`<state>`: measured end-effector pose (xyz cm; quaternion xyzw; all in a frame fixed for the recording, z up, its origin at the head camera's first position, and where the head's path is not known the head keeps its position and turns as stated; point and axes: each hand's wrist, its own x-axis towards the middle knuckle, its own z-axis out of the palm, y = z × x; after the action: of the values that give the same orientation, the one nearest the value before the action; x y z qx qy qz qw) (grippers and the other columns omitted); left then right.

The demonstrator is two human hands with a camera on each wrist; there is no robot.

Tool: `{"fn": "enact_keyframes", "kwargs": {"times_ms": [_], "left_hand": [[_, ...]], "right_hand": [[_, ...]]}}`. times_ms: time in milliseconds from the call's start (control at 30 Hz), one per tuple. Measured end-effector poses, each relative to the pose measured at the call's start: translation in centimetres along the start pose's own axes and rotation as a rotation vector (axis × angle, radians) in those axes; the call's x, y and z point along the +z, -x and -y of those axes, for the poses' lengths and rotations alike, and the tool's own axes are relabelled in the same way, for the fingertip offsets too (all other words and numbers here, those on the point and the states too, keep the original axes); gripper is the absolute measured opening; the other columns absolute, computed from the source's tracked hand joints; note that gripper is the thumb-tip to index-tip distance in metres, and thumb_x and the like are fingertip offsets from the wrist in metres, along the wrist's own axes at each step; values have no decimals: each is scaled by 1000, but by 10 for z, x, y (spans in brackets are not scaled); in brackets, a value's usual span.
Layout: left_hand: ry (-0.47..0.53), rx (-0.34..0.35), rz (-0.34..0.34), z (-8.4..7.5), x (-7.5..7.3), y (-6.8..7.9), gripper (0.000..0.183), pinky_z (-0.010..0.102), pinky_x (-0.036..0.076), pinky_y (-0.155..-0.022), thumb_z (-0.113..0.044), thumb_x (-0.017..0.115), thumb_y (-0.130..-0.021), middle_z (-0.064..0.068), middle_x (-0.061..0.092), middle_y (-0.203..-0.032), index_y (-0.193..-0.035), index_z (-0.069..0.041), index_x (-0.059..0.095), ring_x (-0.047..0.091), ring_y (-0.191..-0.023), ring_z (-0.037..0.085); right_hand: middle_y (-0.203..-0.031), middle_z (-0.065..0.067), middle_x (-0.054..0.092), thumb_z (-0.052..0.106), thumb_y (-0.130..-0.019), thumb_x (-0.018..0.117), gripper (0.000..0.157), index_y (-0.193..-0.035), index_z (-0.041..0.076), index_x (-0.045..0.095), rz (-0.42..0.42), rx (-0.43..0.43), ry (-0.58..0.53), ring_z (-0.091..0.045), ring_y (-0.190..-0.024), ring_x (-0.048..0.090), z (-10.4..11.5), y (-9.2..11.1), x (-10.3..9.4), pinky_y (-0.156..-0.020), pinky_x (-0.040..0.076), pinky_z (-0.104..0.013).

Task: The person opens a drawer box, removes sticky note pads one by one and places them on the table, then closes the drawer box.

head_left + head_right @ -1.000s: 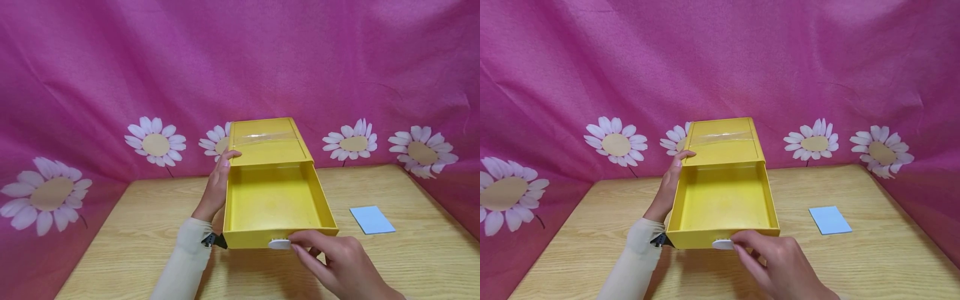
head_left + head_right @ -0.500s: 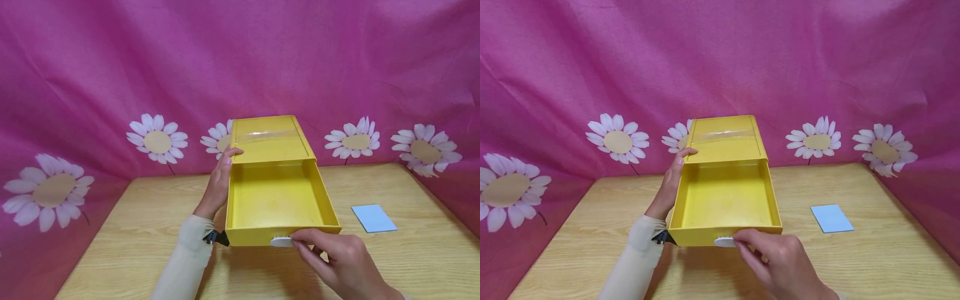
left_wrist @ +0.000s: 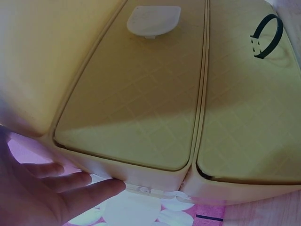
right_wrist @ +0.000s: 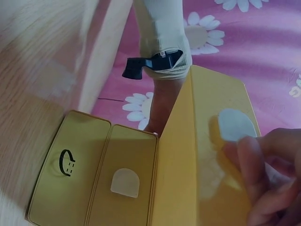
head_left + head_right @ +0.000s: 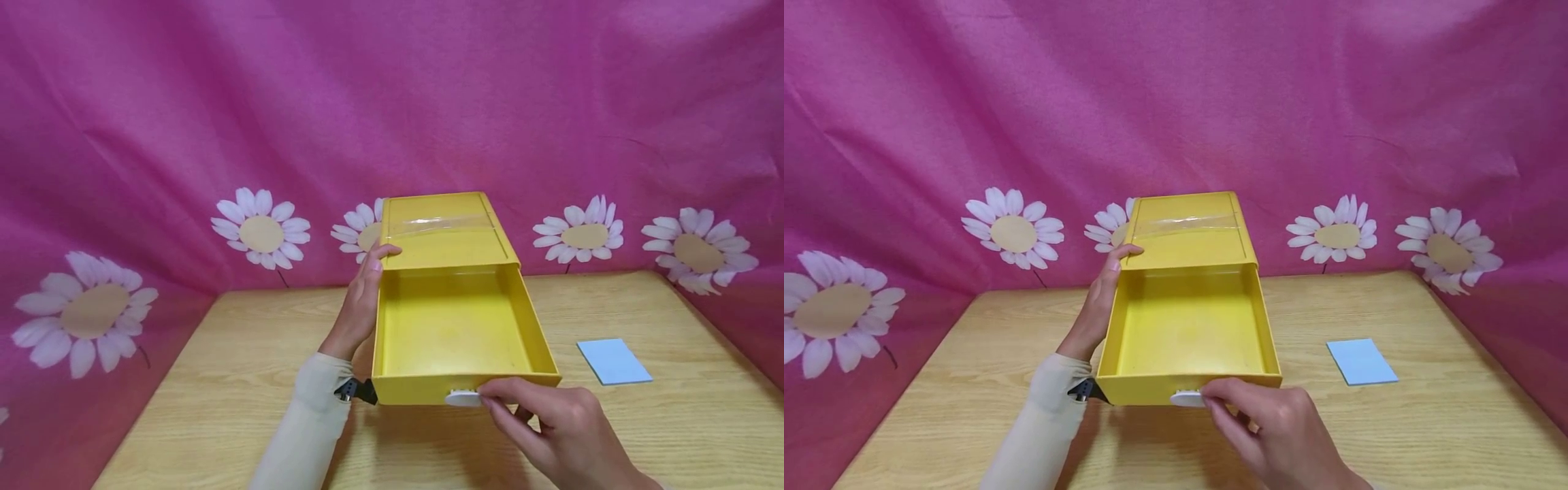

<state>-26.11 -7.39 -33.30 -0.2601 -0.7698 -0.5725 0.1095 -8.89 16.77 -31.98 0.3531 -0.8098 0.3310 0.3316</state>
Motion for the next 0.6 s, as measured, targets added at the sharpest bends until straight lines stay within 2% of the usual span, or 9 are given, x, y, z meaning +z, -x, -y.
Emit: {"fn": "enact_keyframes", "kwargs": {"times_ms": [233, 433, 600], "left_hand": [[-12, 15, -11, -2, 1, 0, 47, 49, 43, -97, -49, 19, -103, 5, 11, -161, -135, -27, 45, 32, -134, 27], [0, -2, -1, -1, 1, 1, 46, 44, 49, -91, -51, 19, -102, 0, 11, -161, -135, -30, 44, 40, -127, 28], [2, 0, -2, -1, 1, 0, 45, 44, 48, -92, -50, 19, -102, -4, 12, -160, -134, -30, 44, 40, -126, 27]], "right_hand": [[-83, 9, 71, 36, -96, 58, 21, -93, 19, 71, 3, 25, 3, 7, -59, 58, 0, 1, 2, -55, 47, -10], [-82, 9, 71, 38, -97, 55, 25, -92, 19, 71, -2, 28, 18, 6, -60, 57, 0, 2, 3, -54, 45, -9], [-83, 8, 71, 37, -97, 55, 26, -92, 18, 71, -14, 17, 16, 5, -62, 58, 0, 1, 3, -55, 45, -9]]}}
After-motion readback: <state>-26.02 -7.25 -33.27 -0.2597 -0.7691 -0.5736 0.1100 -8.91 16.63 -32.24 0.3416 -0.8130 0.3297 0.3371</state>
